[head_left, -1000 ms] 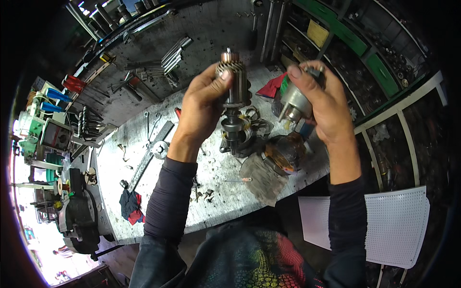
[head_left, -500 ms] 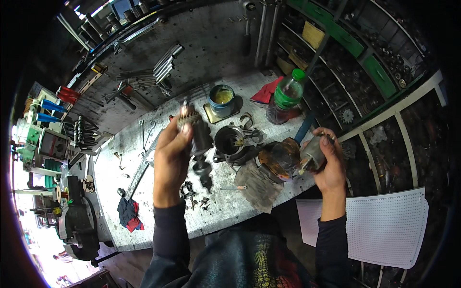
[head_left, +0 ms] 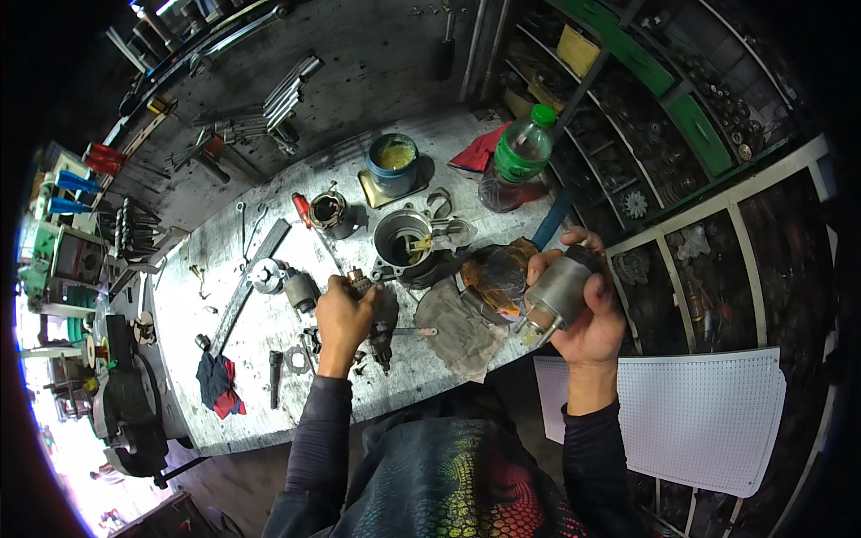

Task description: The person disassembles and reassembles a small electric motor on a workbench, using a cordless drill to tighten components and a bench grinder to smooth a small metal part. The person handles motor parts, a drill, and a grinder, and wipes parts with a cloth.

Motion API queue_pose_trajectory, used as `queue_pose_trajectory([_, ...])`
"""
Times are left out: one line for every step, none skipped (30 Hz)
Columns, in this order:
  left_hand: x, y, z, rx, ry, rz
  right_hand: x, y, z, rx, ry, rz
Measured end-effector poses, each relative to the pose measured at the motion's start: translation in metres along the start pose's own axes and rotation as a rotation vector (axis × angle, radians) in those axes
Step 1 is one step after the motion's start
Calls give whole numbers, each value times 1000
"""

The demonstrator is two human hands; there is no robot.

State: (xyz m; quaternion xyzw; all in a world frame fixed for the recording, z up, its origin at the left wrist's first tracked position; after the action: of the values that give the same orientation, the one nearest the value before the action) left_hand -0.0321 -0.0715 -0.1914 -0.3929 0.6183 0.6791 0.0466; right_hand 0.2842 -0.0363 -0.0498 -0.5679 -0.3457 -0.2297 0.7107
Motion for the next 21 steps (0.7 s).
queue_pose_trajectory([0,-3,2,-23,-34,91,1,-3,0,22,-9,7])
queue_pose_trajectory([0,-6,4,4,-24,98,4,-6,0,51,-3,16])
queue_pose_trajectory([-1,-7,4,25,-14,117,6,-8,-1,79,5,24])
queue_pose_trajectory([-5,-5,3,48,-6,136,8,-10,-1,97,7,8])
queue_pose_trajectory([-13,3,-1,-42,-88,108,11,-11,-1,105,14,4])
queue_pose_trajectory([-23,14,-10,-132,-170,80,13,-12,-2,116,22,-1])
queue_pose_trajectory([-34,28,-20,-175,-191,64,14,-13,-2,127,26,-19])
queue_pose_trajectory([-47,43,-31,-173,-234,-65,16,-14,-2,140,38,-10])
queue_pose_trajectory([-65,60,-46,-242,-396,-164,17,-15,-2,154,43,-12])
queue_pose_trajectory([-84,75,-64,-301,-569,-211,18,-17,-2,171,53,-10])
queue_pose_trajectory([-101,88,-80,-310,-675,-211,19,-18,-2,170,51,-8])
queue_pose_trajectory([-119,95,-95,-333,-814,-253,19,-19,-2,172,57,-1])
queue_pose_trajectory([-132,102,-109,-299,-755,-240,19,-21,-2,170,57,2])
queue_pose_trajectory([-146,106,-114,-312,-832,-259,19,-23,-2,161,47,11])
queue_pose_trajectory([-156,109,-117,-312,-868,-258,20,-25,-2,158,53,11])
queue_pose_trajectory([-164,111,-119,-318,-886,-285,20,-27,-2,153,52,5])
queue_pose_trajectory([-170,112,-119,-322,-900,-304,21,-28,-1,146,52,-1])
queue_pose_trajectory([-174,113,-119,-315,-903,-319,22,-29,-1,128,54,-10])
queue_pose_trajectory([-176,114,-119,-326,-913,-320,22,-30,-1,139,49,-11])
queue_pose_trajectory([-178,114,-118,-328,-912,-317,23,-31,-1,148,45,-14])
queue_pose_trajectory([-179,114,-118,-329,-911,-315,24,-31,0,149,40,-7])
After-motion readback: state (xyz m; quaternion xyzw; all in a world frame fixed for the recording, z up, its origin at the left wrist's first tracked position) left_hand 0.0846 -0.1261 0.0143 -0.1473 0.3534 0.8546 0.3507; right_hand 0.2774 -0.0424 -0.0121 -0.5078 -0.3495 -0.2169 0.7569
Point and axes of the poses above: each hand's wrist, its own z-axis towards the middle knuckle, its own y-axis out of the back of the hand, x = y × z, the point moved 3 cm from there along z, towards the middle knuckle, and after that the axes turned 2 degrees about -x, right-handed, at the moved point
